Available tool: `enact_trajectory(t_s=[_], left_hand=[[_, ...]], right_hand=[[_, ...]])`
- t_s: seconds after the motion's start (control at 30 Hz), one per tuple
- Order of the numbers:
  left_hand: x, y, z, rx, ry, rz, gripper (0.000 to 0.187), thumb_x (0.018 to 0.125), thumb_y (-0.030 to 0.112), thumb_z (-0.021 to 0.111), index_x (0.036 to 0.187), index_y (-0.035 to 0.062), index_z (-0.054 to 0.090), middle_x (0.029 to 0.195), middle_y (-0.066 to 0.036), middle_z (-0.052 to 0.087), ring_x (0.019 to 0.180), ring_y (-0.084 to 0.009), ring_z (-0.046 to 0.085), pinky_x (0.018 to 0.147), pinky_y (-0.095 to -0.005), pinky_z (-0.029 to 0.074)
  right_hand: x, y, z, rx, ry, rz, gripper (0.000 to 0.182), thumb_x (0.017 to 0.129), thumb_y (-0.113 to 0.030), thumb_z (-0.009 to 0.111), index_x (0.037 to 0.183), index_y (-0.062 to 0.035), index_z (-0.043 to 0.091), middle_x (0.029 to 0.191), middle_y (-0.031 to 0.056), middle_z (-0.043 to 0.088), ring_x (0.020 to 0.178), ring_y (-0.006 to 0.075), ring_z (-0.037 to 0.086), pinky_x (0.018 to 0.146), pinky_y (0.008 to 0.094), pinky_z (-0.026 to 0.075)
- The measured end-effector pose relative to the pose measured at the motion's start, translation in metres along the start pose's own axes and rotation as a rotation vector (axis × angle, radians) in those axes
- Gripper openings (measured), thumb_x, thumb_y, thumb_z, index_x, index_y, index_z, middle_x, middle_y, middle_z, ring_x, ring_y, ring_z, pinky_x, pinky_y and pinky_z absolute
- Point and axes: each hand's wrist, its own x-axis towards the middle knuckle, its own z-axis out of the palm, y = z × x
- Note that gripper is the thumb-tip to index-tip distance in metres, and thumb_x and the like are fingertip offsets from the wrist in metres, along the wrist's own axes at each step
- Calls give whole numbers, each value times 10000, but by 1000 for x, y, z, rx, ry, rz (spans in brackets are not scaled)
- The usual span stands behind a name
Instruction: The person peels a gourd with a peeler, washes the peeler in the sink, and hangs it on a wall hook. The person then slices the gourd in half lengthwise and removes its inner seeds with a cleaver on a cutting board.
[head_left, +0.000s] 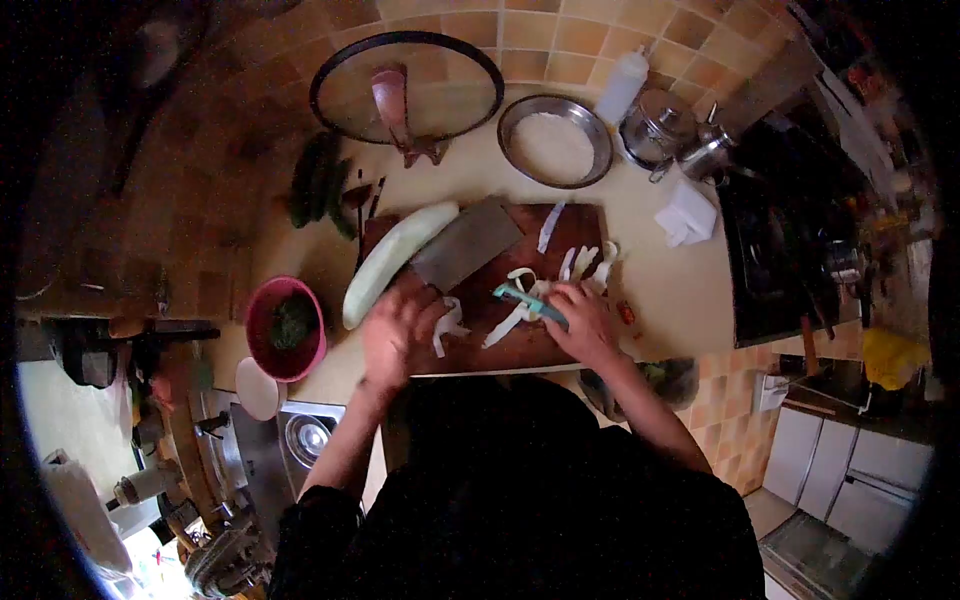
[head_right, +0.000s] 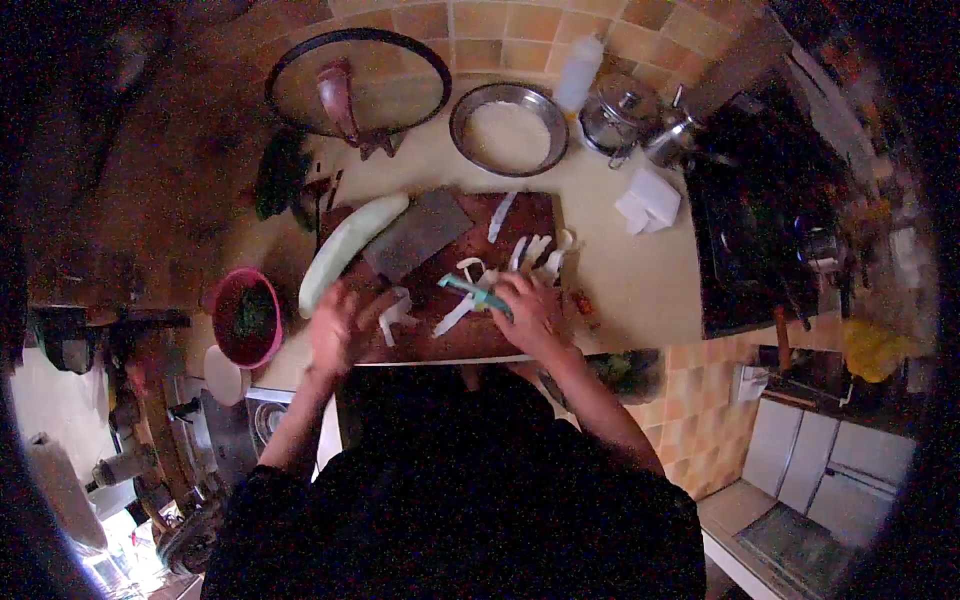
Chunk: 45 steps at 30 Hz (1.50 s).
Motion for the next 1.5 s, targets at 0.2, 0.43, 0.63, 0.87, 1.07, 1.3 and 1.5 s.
enact_trajectory(t_s=[0.2,0.43,0.63,0.87,1.07,1.3,1.5], left_hand=[[-48,7,47,148,-162,-159,451,794,216,771,1199,64,640,1172,-218,596,1061,-381,606,834,-462,538],[-28,-1,113,-186,-199,-204,336,812,163,743,1117,48,660,1122,-251,617,889,-448,641,790,-488,551],[20,78,133,-55,-335,224,735,761,290,809,1421,142,522,1464,-177,442,1192,-372,534,940,-439,508],[82,67,151,199,-341,199,1235,634,450,877,1603,165,167,1648,-154,157,1392,-365,375,1104,-451,411],[132,62,178,85,-436,59,1097,672,391,874,1528,40,284,1497,-184,359,1304,-410,429,1065,-462,446],[120,54,205,-106,-498,382,705,764,232,792,1360,14,483,1244,-199,563,1011,-376,606,856,-447,522],[113,88,172,-1069,-806,-298,446,897,104,630,1322,35,516,1104,-64,644,943,-167,614,791,-314,517]], right_hand=[[-20,12,-28,179,292,137,296,871,-163,690,1147,-61,660,1149,124,642,1060,342,616,914,444,492],[-4,97,-17,-52,341,568,399,829,-86,663,1227,-93,629,1212,150,632,1065,379,614,924,470,502],[12,140,5,-170,213,384,475,743,-4,709,1200,-115,638,1249,156,594,1053,375,622,906,470,522],[11,119,-14,87,89,714,457,764,-131,760,1191,-73,609,1195,181,604,1057,361,622,901,457,521],[-69,67,49,240,340,617,858,722,-283,857,1422,-36,427,1188,220,608,1095,366,615,915,452,504],[-15,12,48,278,245,800,876,672,-277,878,1390,-28,441,1256,247,547,1182,434,537,951,494,472],[-12,18,66,416,508,703,734,716,-213,826,1337,-14,490,1207,238,573,1161,440,551,998,492,461]])
